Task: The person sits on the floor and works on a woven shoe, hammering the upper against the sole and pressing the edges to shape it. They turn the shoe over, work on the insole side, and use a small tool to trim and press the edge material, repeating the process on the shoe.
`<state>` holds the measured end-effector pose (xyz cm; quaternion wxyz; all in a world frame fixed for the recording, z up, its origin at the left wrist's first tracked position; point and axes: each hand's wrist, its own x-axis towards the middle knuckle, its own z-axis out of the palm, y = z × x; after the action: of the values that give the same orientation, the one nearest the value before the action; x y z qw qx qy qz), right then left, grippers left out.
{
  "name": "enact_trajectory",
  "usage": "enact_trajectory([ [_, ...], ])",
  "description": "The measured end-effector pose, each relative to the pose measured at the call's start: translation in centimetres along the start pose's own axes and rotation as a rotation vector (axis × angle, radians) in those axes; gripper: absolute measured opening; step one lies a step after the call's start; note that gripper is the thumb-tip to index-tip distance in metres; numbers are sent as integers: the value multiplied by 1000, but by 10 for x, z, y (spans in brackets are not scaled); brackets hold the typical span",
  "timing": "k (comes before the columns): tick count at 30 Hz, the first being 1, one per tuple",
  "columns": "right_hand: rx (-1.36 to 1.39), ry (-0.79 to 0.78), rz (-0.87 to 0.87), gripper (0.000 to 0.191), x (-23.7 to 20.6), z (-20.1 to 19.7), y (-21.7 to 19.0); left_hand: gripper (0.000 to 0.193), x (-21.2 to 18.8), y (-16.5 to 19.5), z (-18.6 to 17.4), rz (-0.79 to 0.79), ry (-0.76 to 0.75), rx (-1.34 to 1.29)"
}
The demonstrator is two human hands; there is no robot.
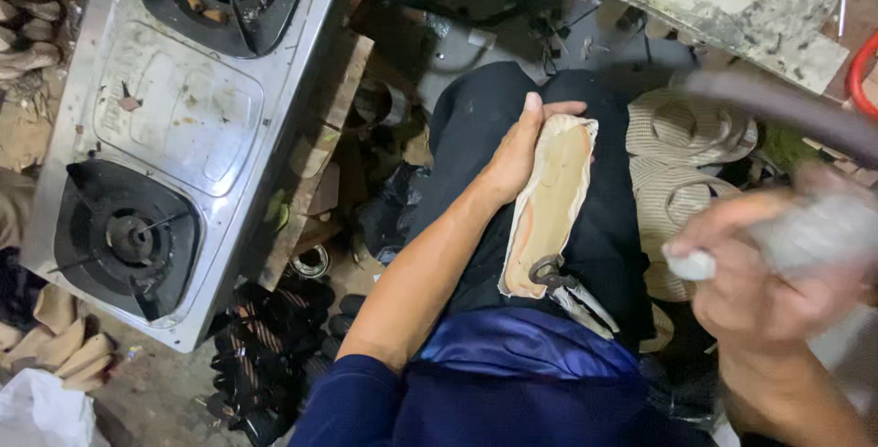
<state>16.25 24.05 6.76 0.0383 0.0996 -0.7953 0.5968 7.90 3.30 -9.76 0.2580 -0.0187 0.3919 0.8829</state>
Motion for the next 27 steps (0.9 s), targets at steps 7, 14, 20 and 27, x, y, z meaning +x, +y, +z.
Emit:
enact_trajectory([
  [7,-790,-360,141,40,44,15,-2,93,9,-1,1,80,31,102],
  [14,-73,-15,-237,25,14,14,-24,95,-3,-1,2,1,-34,-111],
  [20,-619,-367,150,36,35,9,-31,101,3,-4,4,-18,13,-68],
  [27,-483,-301,-195,32,7,16,-22,102,-1,-2,2,25,-4,-66],
])
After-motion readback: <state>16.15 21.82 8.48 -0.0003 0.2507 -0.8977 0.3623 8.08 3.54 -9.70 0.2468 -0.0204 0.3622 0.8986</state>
